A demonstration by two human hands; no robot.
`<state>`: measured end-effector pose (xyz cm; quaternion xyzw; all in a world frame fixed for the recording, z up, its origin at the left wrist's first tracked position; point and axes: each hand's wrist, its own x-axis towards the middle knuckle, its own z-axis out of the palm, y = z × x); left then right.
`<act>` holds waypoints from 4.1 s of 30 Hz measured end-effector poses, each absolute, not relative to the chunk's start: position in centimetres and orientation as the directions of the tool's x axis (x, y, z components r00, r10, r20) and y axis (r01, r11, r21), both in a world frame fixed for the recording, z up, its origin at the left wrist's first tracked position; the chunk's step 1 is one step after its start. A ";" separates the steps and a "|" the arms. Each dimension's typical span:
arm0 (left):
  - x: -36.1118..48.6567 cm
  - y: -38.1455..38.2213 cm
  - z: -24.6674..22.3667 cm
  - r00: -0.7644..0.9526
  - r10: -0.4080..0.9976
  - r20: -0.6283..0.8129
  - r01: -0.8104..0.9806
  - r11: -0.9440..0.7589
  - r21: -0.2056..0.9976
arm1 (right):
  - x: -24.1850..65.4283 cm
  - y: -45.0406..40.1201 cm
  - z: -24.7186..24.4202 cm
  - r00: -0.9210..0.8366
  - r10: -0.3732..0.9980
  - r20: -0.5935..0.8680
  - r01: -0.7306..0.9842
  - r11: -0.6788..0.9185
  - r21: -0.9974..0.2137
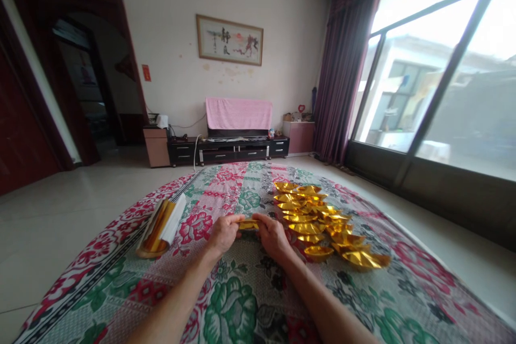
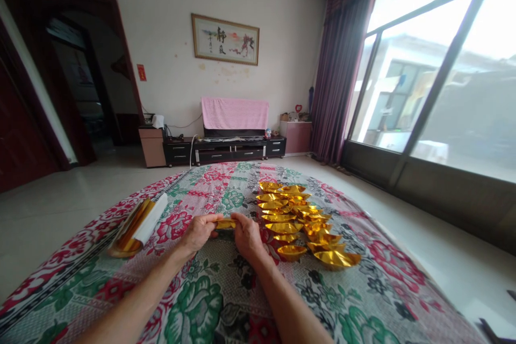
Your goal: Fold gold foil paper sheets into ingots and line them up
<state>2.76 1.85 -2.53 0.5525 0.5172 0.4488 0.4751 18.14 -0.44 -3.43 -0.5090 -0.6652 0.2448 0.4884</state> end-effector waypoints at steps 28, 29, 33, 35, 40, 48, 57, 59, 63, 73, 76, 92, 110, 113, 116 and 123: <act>3.0 1.5 -3.1 0.085 0.996 0.017 0.167 -0.031 0.985 | 18.0 -0.1 -4.3 0.021 0.917 0.399 0.431 0.352 -0.831; 3.0 1.6 -3.1 0.089 0.996 0.017 0.171 -0.032 0.985 | 18.0 -0.1 -4.2 0.020 0.916 0.401 0.435 0.353 -0.828; 3.0 1.6 -3.3 0.089 0.996 0.010 0.160 -0.024 0.987 | 18.0 -0.2 -4.0 0.019 0.917 0.397 0.434 0.350 -0.830; 3.0 1.7 -3.4 0.082 0.997 0.007 0.148 -0.020 0.989 | 18.0 -0.2 -4.1 0.021 0.920 0.393 0.434 0.345 -0.832; 3.0 1.8 -3.6 0.094 0.996 0.006 0.132 -0.018 0.991 | 18.0 -0.2 -4.2 0.022 0.922 0.387 0.451 0.336 -0.827; 3.1 2.0 -4.1 0.064 0.997 0.047 0.103 -0.053 0.993 | 17.8 -0.6 -3.8 0.040 0.929 0.368 0.482 0.305 -0.822; 3.0 2.2 -4.2 0.064 0.997 0.033 0.076 -0.038 0.996 | 17.9 -0.4 -3.8 0.026 0.923 0.384 0.463 0.330 -0.823; 2.9 2.2 -4.2 0.073 0.997 0.039 0.076 -0.045 0.996 | 17.9 -0.4 -3.9 0.027 0.924 0.381 0.460 0.327 -0.826; 3.0 2.1 -4.1 0.079 0.996 0.031 0.077 -0.037 0.996 | 18.0 -0.1 -4.2 0.027 0.927 0.374 0.465 0.320 -0.826; 3.1 1.8 -3.7 0.077 0.997 0.026 0.083 -0.033 0.996 | 17.8 -0.3 -4.1 0.029 0.926 0.378 0.466 0.322 -0.824; 3.1 1.6 -3.4 0.074 0.997 0.008 0.085 -0.015 0.996 | 17.7 -0.6 -3.6 0.030 0.925 0.378 0.473 0.320 -0.821; 3.0 1.6 -3.4 0.106 0.994 0.021 0.070 -0.028 0.997 | 17.6 -0.5 -3.5 0.046 0.929 0.367 0.489 0.299 -0.819; 3.2 1.4 -2.8 0.133 0.991 -0.008 0.076 -0.002 0.997 | 17.7 -0.1 -4.1 0.052 0.929 0.367 0.470 0.301 -0.830; 3.2 1.5 -2.7 0.156 0.988 -0.020 0.070 0.009 0.997 | 17.8 -0.2 -4.1 0.043 0.926 0.374 0.475 0.311 -0.823; 3.2 1.6 -2.9 0.104 0.995 0.001 0.087 -0.010 0.996 | 17.7 -0.2 -4.0 0.047 0.924 0.379 0.468 0.315 -0.826; 3.2 2.1 -3.9 0.076 0.996 0.044 0.119 -0.053 0.992 | 17.6 -0.4 -3.4 0.063 0.930 0.362 0.493 0.286 -0.822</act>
